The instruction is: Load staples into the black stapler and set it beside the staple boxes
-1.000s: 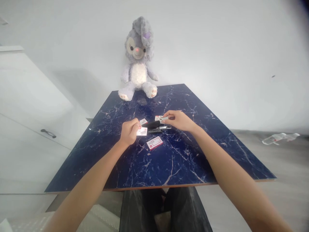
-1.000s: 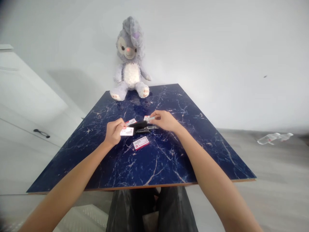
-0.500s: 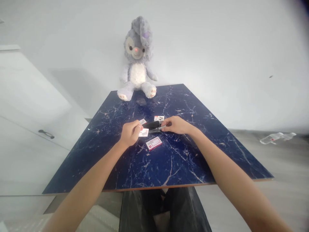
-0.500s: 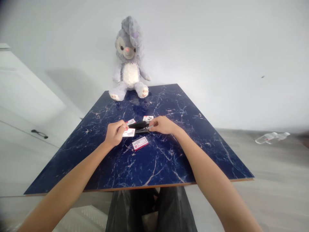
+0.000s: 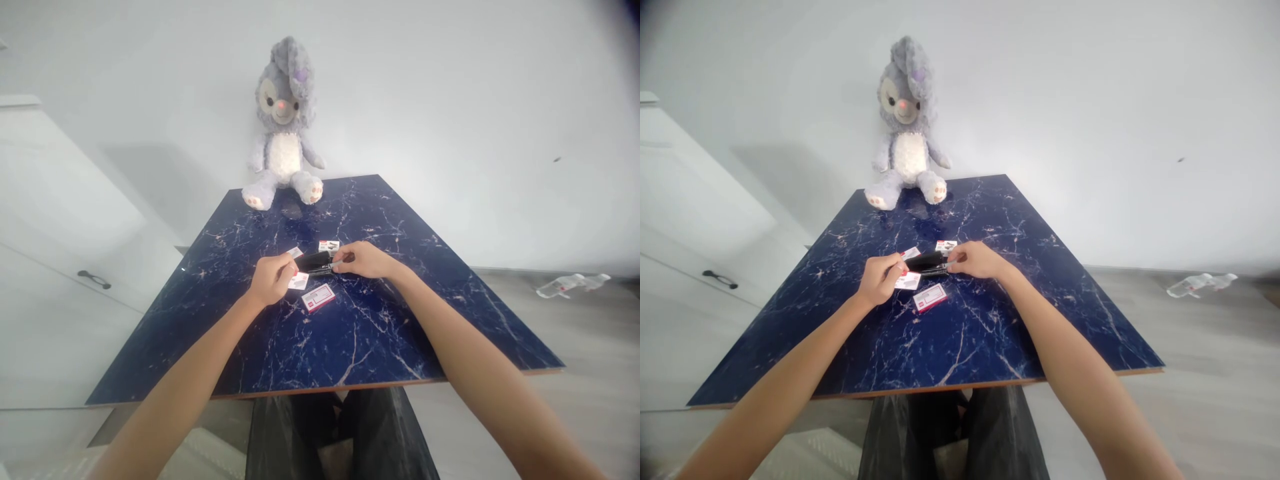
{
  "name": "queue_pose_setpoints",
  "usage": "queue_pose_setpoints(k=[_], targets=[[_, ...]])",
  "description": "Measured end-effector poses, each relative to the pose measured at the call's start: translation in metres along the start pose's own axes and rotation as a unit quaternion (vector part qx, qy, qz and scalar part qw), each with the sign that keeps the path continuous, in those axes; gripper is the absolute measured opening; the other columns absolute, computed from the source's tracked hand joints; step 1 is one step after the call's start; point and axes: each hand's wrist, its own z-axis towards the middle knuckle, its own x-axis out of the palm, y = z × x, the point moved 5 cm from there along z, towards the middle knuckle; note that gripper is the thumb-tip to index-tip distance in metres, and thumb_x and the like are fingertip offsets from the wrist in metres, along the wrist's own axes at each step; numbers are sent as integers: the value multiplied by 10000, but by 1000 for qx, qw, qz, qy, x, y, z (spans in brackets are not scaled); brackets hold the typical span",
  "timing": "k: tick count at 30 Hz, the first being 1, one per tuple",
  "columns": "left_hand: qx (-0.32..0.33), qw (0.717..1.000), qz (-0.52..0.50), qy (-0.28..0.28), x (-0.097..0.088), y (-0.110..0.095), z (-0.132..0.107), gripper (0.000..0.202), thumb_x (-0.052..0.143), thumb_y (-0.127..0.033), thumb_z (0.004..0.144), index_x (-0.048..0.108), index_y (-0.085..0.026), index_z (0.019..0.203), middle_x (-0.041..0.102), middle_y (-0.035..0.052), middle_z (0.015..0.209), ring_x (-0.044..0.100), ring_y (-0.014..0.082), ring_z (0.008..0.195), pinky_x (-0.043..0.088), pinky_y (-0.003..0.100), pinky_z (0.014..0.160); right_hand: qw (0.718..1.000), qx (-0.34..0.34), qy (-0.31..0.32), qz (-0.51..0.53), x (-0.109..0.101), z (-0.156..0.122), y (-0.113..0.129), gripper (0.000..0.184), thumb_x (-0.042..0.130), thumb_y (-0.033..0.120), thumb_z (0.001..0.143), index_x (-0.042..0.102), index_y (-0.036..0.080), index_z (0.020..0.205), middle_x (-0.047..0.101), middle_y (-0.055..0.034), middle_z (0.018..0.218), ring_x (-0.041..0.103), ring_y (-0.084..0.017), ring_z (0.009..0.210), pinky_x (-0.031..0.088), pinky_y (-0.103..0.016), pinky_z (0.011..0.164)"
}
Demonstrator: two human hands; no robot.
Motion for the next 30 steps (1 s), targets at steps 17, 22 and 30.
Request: queue_pose_setpoints(k=[17, 22, 30], targets=[[63, 987, 28, 147, -4, -3, 4, 339, 535, -333, 943, 663, -179, 670, 617, 1, 575, 527, 126, 519, 358, 269, 564, 998, 14, -22, -60, 4, 0, 2, 221, 756, 402, 773, 749, 264, 945, 759, 3, 918, 688, -199, 843, 472, -291, 761], [29, 986, 50, 153, -13, 8, 7, 191, 558, -244, 858, 706, -195, 748, 681, 11, 676, 575, 141, 576, 395, 268, 605, 997, 9, -13, -80, 0, -3, 10, 305, 756, 464, 781, 732, 268, 1014, 759, -9, 962, 683, -207, 849, 461, -290, 751], [-40, 977, 48, 205, -18, 16, 8, 205, 543, -223, 806, 613, -197, 614, 531, -36, 502, 442, 111, 450, 302, 277, 519, 968, 121, -66, -208, -21, -7, 0, 410, 407, 368, 979, 682, 183, 738, 729, -117, 834, 660, -251, 790, 392, -313, 676]])
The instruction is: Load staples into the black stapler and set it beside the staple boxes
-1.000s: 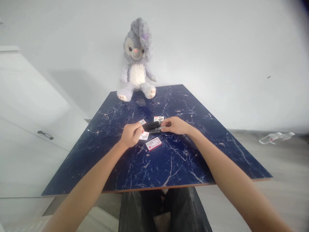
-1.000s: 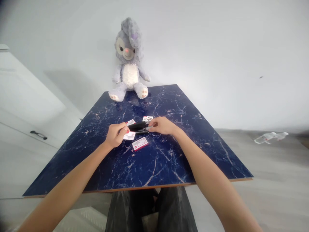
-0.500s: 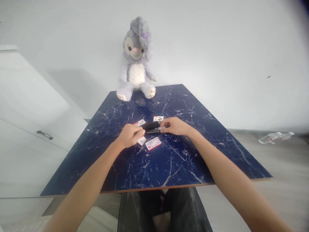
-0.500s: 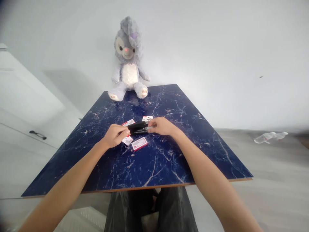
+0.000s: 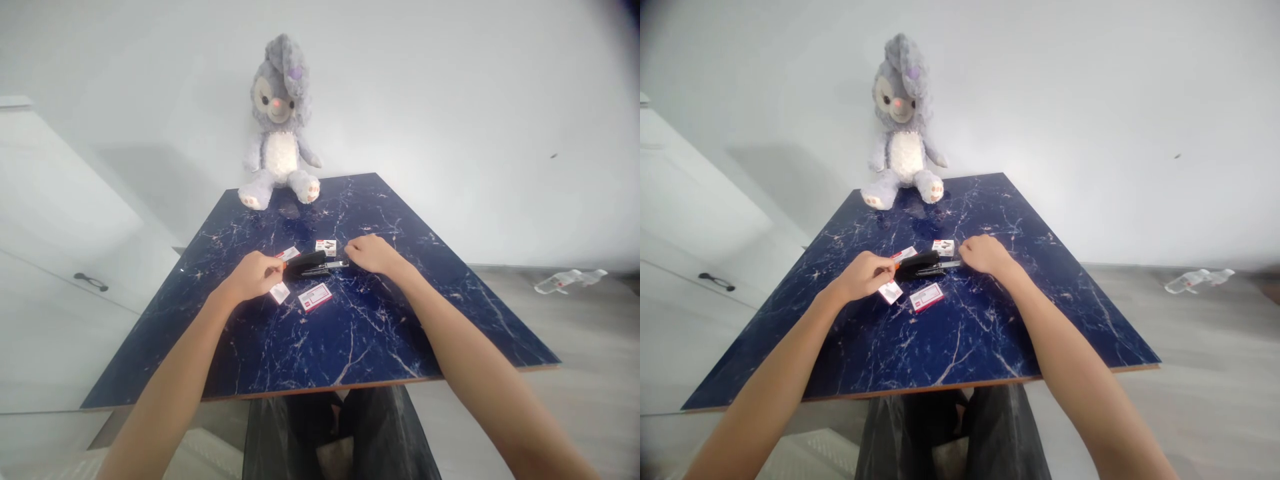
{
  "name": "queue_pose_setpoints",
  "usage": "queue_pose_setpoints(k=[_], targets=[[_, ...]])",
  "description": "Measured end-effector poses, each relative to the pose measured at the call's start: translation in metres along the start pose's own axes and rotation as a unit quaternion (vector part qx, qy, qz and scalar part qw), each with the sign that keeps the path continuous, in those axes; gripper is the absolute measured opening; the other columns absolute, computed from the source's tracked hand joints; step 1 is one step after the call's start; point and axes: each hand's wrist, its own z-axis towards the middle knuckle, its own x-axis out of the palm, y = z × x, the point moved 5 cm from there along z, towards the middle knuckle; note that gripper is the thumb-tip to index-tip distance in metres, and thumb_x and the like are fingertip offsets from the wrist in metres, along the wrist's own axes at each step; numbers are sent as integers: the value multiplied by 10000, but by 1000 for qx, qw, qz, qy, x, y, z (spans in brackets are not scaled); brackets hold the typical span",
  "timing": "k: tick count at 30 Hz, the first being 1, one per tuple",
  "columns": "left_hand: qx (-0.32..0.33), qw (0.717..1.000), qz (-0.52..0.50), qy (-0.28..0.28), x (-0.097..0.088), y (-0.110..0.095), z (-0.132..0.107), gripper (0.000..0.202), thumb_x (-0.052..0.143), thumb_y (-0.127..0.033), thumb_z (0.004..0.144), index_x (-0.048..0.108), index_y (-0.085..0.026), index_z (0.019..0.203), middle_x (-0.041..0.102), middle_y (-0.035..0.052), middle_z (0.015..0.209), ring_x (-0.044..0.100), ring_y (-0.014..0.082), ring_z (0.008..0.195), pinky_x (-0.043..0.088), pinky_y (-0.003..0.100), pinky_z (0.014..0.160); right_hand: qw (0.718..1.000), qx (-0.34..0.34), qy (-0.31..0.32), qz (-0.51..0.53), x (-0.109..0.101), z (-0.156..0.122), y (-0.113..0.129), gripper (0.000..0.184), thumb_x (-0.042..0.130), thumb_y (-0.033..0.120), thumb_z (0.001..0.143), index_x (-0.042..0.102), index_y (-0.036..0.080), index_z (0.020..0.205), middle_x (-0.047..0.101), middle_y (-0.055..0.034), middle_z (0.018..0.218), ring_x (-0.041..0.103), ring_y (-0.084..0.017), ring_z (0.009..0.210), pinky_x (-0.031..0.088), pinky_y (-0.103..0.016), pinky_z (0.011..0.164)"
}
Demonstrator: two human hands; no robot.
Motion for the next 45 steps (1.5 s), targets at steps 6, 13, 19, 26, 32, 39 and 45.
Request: queue_pose_setpoints(k=[6, 13, 19, 26, 32, 39, 45], targets=[[-21, 999, -23, -8, -6, 2, 0, 222, 542, -216, 803, 644, -188, 608, 557, -23, 530, 463, 113, 483, 317, 276, 533, 999, -6, 40, -8, 3, -1, -5, 299, 547, 369, 867, 659, 194, 651, 677, -90, 687, 596, -218, 640, 360, -323, 592], [-60, 991, -107, 45, 8, 3, 2, 200, 555, -227, 837, 752, -205, 859, 742, 9, 723, 631, 152, 594, 412, 256, 575, 996, -28, 73, 34, 5, 2, -11, 256, 558, 361, 810, 697, 218, 648, 666, -36, 652, 592, -194, 639, 390, -312, 634], [-51, 997, -41, -40, 1, 4, 1, 224, 571, -277, 867, 694, -188, 703, 649, -15, 579, 544, 120, 496, 358, 247, 519, 995, -36, 77, 53, 7, 4, -15, 237, 585, 370, 799, 706, 222, 658, 666, -18, 642, 592, -183, 624, 405, -315, 628], [-48, 994, -7, -96, -2, 11, 5, 187, 618, -317, 848, 737, -207, 941, 716, 32, 862, 614, 147, 655, 470, 262, 619, 988, -50, 103, 101, 5, -1, -11, 197, 604, 340, 777, 731, 218, 688, 685, -11, 669, 611, -180, 635, 425, -301, 600], [-82, 994, -61, -34, 1, 20, 3, 284, 669, -337, 824, 747, -221, 1071, 744, 47, 894, 654, 165, 670, 508, 266, 607, 987, -40, 112, 110, 8, 0, -12, 290, 603, 452, 796, 670, 217, 639, 642, 3, 630, 570, -165, 598, 392, -295, 566], [-85, 992, -81, -43, 1, 23, 3, 293, 701, -363, 799, 761, -214, 1043, 765, 67, 920, 688, 193, 717, 548, 301, 662, 994, -47, 59, 75, 20, 4, -5, 316, 575, 430, 801, 578, 215, 570, 572, 15, 565, 534, -155, 572, 357, -295, 573], [-90, 991, -85, -42, 4, 26, 3, 287, 713, -345, 795, 749, -222, 1051, 765, 70, 1056, 717, 210, 815, 574, 332, 762, 997, -53, 34, 51, 24, 4, -1, 356, 570, 471, 817, 587, 215, 571, 589, -4, 571, 542, -163, 586, 346, -294, 577]])
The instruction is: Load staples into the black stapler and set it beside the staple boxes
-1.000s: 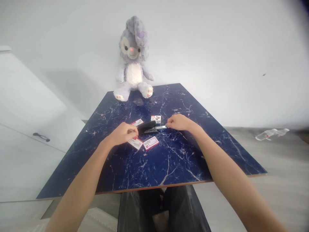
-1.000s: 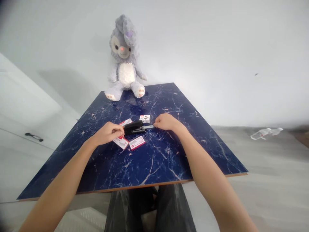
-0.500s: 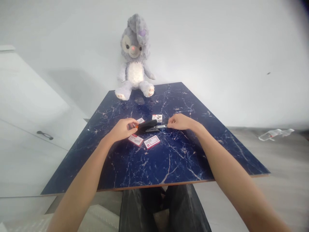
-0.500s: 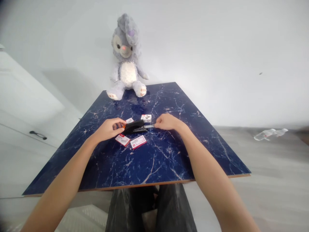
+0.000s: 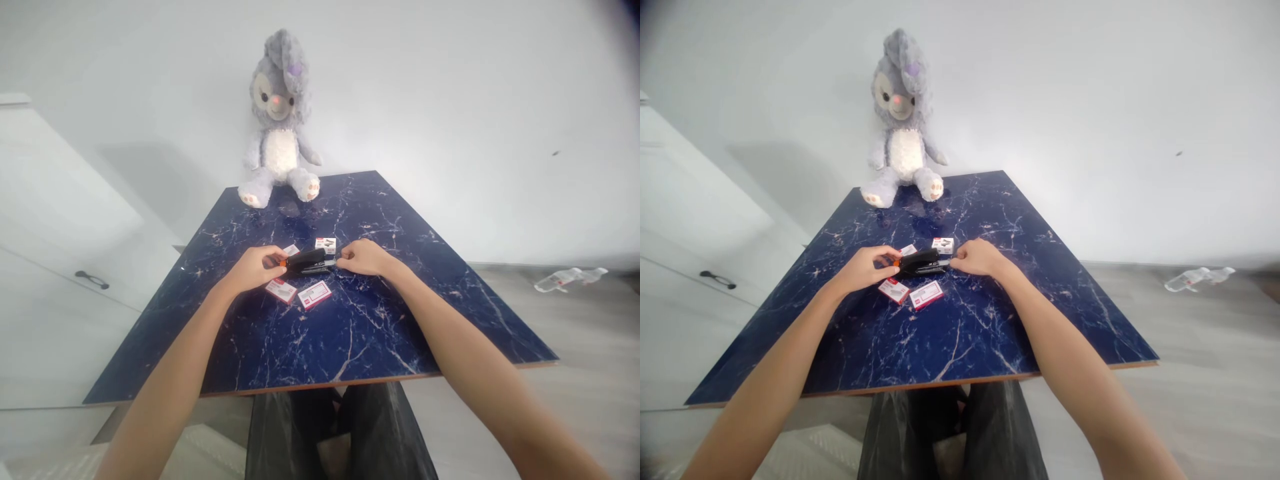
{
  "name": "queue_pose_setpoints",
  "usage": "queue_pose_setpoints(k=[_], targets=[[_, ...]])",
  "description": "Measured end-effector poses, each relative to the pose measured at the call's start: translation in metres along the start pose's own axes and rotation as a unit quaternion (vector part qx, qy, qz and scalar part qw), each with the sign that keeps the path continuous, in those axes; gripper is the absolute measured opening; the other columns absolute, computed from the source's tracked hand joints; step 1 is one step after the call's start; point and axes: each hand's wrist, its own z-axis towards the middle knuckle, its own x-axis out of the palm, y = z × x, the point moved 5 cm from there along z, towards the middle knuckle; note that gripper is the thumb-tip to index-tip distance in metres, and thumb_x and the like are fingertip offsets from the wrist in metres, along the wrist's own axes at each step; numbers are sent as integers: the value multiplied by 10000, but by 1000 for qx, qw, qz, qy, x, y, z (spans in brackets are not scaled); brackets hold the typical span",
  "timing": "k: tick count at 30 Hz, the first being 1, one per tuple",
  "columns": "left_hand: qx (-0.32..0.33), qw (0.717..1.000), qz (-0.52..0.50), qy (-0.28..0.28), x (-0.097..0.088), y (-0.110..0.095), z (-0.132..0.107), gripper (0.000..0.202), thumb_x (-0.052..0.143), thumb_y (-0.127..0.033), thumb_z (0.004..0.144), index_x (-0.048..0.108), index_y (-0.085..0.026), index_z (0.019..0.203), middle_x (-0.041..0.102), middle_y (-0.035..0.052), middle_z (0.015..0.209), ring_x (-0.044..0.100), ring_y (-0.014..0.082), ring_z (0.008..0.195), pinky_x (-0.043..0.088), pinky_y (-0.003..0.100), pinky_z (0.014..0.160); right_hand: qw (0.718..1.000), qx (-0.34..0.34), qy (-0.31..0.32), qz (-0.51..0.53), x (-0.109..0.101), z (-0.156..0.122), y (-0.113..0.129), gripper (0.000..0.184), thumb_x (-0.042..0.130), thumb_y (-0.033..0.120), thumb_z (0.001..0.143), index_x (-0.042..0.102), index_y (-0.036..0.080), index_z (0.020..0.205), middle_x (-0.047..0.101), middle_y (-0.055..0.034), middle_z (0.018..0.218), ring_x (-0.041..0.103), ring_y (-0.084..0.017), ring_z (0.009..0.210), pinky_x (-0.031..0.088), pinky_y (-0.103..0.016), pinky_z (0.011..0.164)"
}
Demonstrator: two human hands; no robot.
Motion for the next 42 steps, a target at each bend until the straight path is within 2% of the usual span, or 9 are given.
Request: queue_pose_setpoints(k=[5, 11, 19, 24, 35, 42], targets=[[-37, 998, -45, 24, 4, 7, 0, 302, 725, -370, 805, 726, -226, 1071, 764, 70, 1034, 733, 218, 839, 591, 326, 734, 1000, 2, -15, -16, 5, 1, 3, 339, 573, 473, 817, 615, 221, 594, 613, -9, 593, 550, -168, 603, 340, -287, 595], [-33, 993, -106, 38, 7, 15, 3, 304, 766, -408, 791, 714, -221, 1025, 751, 79, 1114, 726, 251, 1010, 591, 381, 872, 999, -23, -40, -20, 10, 2, 6, 325, 574, 457, 821, 610, 219, 603, 626, -9, 618, 541, -159, 604, 321, -280, 589], [-43, 989, -130, 59, 9, 18, 4, 357, 763, -448, 797, 684, -196, 1037, 749, 96, 1113, 723, 282, 1026, 570, 433, 905, 995, -54, -74, -45, 19, 1, 19, 355, 545, 403, 837, 606, 205, 549, 590, -9, 571, 486, -137, 552, 304, -278, 586], [-58, 986, -141, 66, 10, 15, 3, 332, 767, -425, 799, 667, -201, 1023, 751, 74, 1087, 723, 271, 1013, 564, 413, 901, 989, -91, -96, -62, 23, 1, 25, 329, 524, 320, 834, 614, 196, 543, 615, -13, 586, 492, -134, 556, 306, -278, 604], [-72, 981, -163, 74, 11, 14, 2, 355, 778, -426, 785, 655, -195, 1024, 765, 82, 1037, 741, 273, 955, 574, 419, 863, 969, -175, -119, -130, 17, -7, 38, 323, 519, 247, 858, 642, 184, 566, 678, -42, 660, 544, -155, 634, 337, -326, 780], [-70, 979, -177, 77, 12, 15, 2, 390, 786, -458, 772, 655, -197, 1031, 763, 80, 1023, 742, 273, 936, 576, 419, 846, 960, -192, -128, -158, 18, -8, 41, 320, 523, 243, 882, 684, 183, 612, 687, -51, 701, 554, -167, 664, 336, -345, 800]])
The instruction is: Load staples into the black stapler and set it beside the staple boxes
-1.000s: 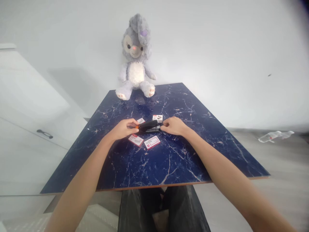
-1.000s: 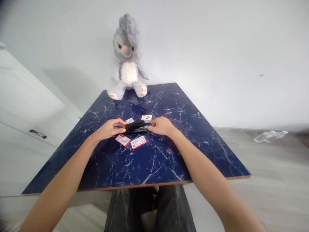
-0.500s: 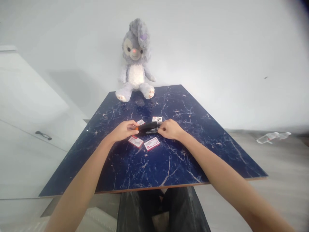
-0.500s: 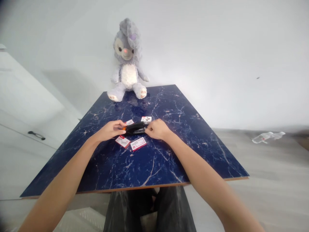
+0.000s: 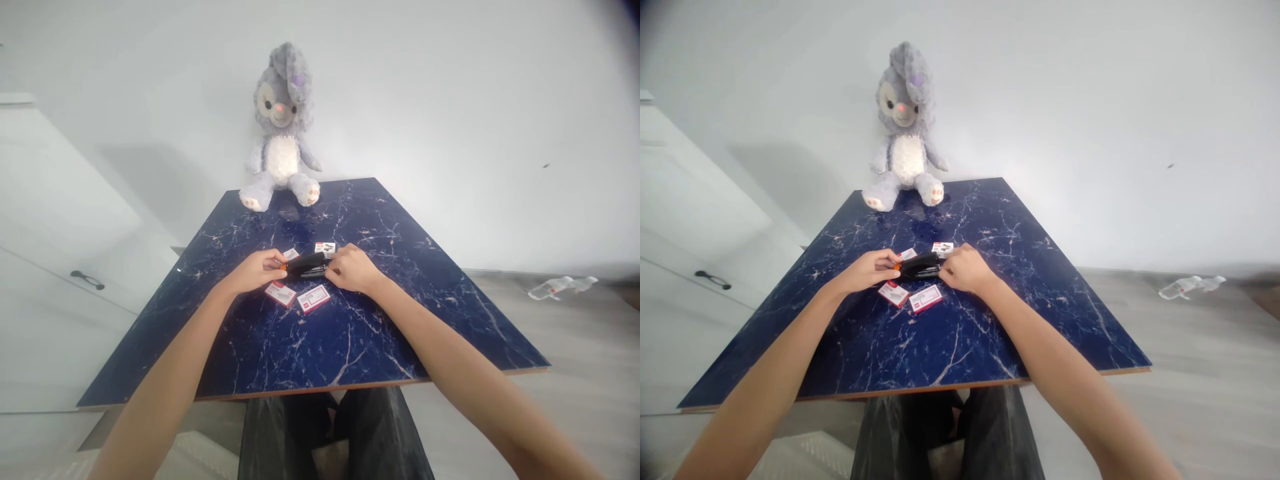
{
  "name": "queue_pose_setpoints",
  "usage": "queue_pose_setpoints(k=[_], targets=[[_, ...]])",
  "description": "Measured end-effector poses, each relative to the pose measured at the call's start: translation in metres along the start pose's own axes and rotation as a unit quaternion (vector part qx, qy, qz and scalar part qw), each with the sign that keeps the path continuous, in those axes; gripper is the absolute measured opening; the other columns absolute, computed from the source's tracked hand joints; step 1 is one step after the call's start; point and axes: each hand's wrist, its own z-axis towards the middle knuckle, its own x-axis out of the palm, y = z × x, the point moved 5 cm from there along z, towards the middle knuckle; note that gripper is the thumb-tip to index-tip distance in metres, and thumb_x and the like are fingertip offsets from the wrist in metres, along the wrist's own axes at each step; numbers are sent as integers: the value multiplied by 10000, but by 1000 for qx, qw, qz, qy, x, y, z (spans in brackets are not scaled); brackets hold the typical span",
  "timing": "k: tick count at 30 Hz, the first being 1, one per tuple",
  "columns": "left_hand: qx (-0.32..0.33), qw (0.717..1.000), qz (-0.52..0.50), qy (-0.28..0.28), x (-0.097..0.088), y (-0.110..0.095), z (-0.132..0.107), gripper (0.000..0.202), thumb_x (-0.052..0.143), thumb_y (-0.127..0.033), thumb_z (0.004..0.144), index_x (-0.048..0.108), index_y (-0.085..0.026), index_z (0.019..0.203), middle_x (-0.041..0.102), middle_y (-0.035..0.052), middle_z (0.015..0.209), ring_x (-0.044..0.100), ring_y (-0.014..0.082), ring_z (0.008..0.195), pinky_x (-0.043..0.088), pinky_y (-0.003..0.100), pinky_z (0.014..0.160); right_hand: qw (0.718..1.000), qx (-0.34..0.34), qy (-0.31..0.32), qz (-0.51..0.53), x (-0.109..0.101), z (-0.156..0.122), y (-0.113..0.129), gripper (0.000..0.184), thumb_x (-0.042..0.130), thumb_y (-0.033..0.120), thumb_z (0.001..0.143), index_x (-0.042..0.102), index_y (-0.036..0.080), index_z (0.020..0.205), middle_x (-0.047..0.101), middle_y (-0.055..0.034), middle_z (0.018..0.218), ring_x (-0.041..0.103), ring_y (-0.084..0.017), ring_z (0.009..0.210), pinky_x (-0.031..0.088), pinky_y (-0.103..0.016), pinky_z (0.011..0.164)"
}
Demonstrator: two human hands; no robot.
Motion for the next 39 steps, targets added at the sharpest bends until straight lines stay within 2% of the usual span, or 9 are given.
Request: queue_pose_setpoints(k=[14, 19, 22, 24, 26, 28, 30, 33, 39], targets=[[6, 1000, 16, 0, -1, 3, 1, 366, 771, -436, 789, 654, -198, 1041, 765, 79, 1013, 743, 261, 909, 568, 402, 831, 1000, -14, 2, -24, 2, 2, 2, 327, 506, 240, 906, 684, 173, 641, 701, -66, 753, 563, -173, 695, 323, -341, 786], [4, 1000, 28, -11, -2, 5, 0, 372, 763, -427, 796, 671, -206, 1081, 755, 80, 1034, 735, 252, 924, 565, 401, 855, 999, 30, 3, -20, -3, 5, -3, 340, 520, 270, 918, 667, 176, 625, 688, -61, 709, 560, -176, 683, 329, -333, 752], [25, 996, 66, -60, -3, 1, 0, 354, 752, -406, 797, 695, -206, 1084, 731, 77, 1057, 710, 234, 898, 554, 384, 841, 996, 75, -38, -8, -12, 5, -13, 367, 499, 287, 953, 657, 182, 639, 669, -58, 714, 558, -180, 696, 338, -321, 722], [53, 987, 107, -110, -2, -4, 0, 299, 711, -391, 826, 713, -206, 1060, 712, 69, 1053, 682, 219, 878, 536, 369, 830, 993, 94, -75, 18, -16, 3, -20, 348, 479, 300, 985, 685, 188, 728, 681, -69, 810, 580, -193, 762, 369, -314, 745], [71, 976, 133, -154, -1, -8, 0, 263, 622, -381, 892, 717, -209, 1066, 699, 62, 1059, 663, 214, 903, 516, 363, 851, 989, 92, -105, 53, -15, 1, -26, 260, 494, 305, 991, 705, 193, 888, 693, -96, 1015, 607, -221, 903, 410, -320, 824], [74, 971, 138, -183, 1, -7, 1, 290, 518, -368, 953, 707, -214, 1109, 694, 61, 1109, 654, 219, 979, 496, 364, 905, 988, 70, -109, 83, -9, 1, -28, 189, 531, 278, 971, 684, 196, 1045, 652, -114, 1226, 593, -254, 1064, 422, -351, 930], [65, 967, 146, -198, 1, -4, 2, 321, 462, -356, 978, 696, -220, 1150, 690, 60, 1166, 641, 227, 1052, 478, 369, 954, 989, 60, -88, 104, 1, 1, -29, 223, 562, 243, 944, 646, 199, 1145, 620, -113, 1309, 573, -272, 1128, 418, -384, 983], [51, 964, 173, -194, 3, 2, 4, 329, 454, -333, 979, 699, -229, 1172, 696, 57, 1205, 621, 242, 1114, 453, 390, 1008, 987, 75, -67, 128, 10, 1, -30, 246, 585, 217, 919, 627, 203, 1161, 649, -102, 1224, 583, -269, 1073, 436, -381, 959], [50, 960, 204, -188, 3, 13, 9, 362, 417, -227, 957, 724, -240, 1150, 709, 51, 1241, 605, 257, 1173, 406, 438, 1088, 978, 105, -90, 157, 8, -1, -31, 139, 594, 230, 924, 632, 201, 1055, 631, -84, 1096, 595, -241, 1023, 449, -341, 926]])
